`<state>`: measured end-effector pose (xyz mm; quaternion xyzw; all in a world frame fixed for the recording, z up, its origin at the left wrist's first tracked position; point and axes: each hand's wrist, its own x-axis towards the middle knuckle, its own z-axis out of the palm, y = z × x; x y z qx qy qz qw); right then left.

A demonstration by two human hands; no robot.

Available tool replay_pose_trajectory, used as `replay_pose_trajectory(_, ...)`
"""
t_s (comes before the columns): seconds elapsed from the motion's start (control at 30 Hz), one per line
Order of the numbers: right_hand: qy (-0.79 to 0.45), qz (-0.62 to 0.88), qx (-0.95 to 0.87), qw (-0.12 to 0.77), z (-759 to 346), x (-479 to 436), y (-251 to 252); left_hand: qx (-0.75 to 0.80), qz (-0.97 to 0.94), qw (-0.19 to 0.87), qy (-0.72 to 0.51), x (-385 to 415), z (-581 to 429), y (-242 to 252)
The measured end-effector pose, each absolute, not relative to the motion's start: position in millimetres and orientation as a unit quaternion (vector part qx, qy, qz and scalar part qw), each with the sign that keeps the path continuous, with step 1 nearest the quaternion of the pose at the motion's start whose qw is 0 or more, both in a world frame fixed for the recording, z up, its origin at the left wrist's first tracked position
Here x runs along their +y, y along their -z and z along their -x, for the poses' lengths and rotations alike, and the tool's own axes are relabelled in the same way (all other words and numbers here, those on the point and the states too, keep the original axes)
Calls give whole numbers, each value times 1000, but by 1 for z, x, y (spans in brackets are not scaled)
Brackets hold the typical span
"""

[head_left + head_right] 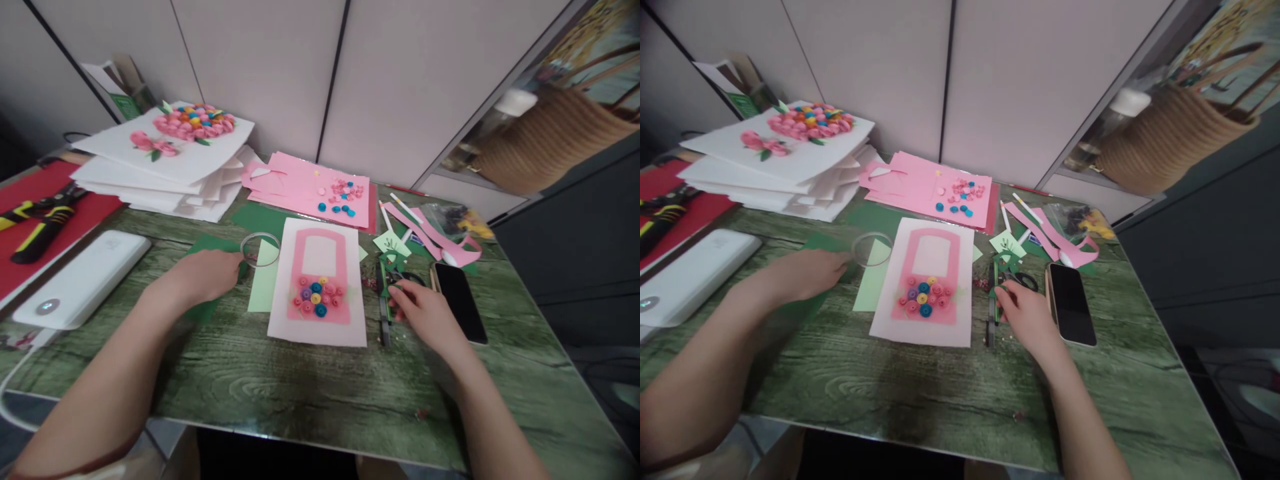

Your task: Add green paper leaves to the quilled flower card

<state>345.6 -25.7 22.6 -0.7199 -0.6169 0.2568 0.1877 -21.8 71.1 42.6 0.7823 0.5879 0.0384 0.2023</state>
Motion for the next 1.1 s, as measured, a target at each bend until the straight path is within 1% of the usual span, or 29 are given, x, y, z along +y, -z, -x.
replay_pose_trajectory(0.07, -247, 717, -618, 206, -341, -26, -25, 616, -773, 153, -2, 70, 19, -46)
replay_pose_trajectory(0.13, -263, 706, -613, 237, -333, -28, -27, 656, -750, 84, -9, 69, 12, -53)
replay_pose_trajectory(0.17, -281, 696, -609, 256, -327, -30, -28, 668, -742, 55, -28, 69, 8, -57)
replay_pose_trajectory(0.2, -305, 682, -606, 273, -321, -32, -29, 671, -737, 18, -77, 67, 3, -61)
replay_pose_trajectory(0.23, -332, 665, -604, 287, -314, -35, -31, 661, -738, 8, -135, 64, -4, -65)
replay_pose_trajectory(0.27, -353, 649, -602, 304, -306, -38, -32, 634, -750, 28, -187, 59, -13, -67)
replay_pose_trajectory(0.3, -364, 637, -605, 310, -298, -42, -34, 590, -771, 91, -222, 51, -22, -68)
replay_pose_trajectory(0.37, -356, 611, -644, 292, -283, -51, -38, 480, -778, 318, -251, 32, -43, -65)
replay_pose_trajectory(0.4, -346, 591, -673, 280, -277, -55, -39, 428, -758, 427, -245, 22, -54, -61)
replay_pose_trajectory(0.43, -339, 571, -698, 270, -271, -59, -40, 395, -733, 504, -231, 11, -64, -55)
replay_pose_trajectory(0.47, -331, 556, -714, 267, -267, -61, -40, 367, -709, 562, -218, 2, -73, -49)
replay_pose_trajectory(0.53, -318, 543, -730, 265, -263, -64, -39, 356, -650, 636, -215, -11, -85, -37)
replay_pose_trajectory(0.67, -328, 555, -720, 256, -263, -61, -32, 369, -548, 709, -247, -15, -90, -23)
replay_pose_trajectory(0.83, -320, 573, -702, 276, -262, -58, -30, 395, -490, 737, -246, -9, -89, -25)
replay_pose_trajectory(0.97, -312, 553, -713, 296, -261, -60, -33, 401, -510, 719, -248, -10, -88, -28)
replay_pose_trajectory(1.1, -310, 536, -717, 321, -264, -61, -33, 411, -564, 664, -268, -13, -85, -31)
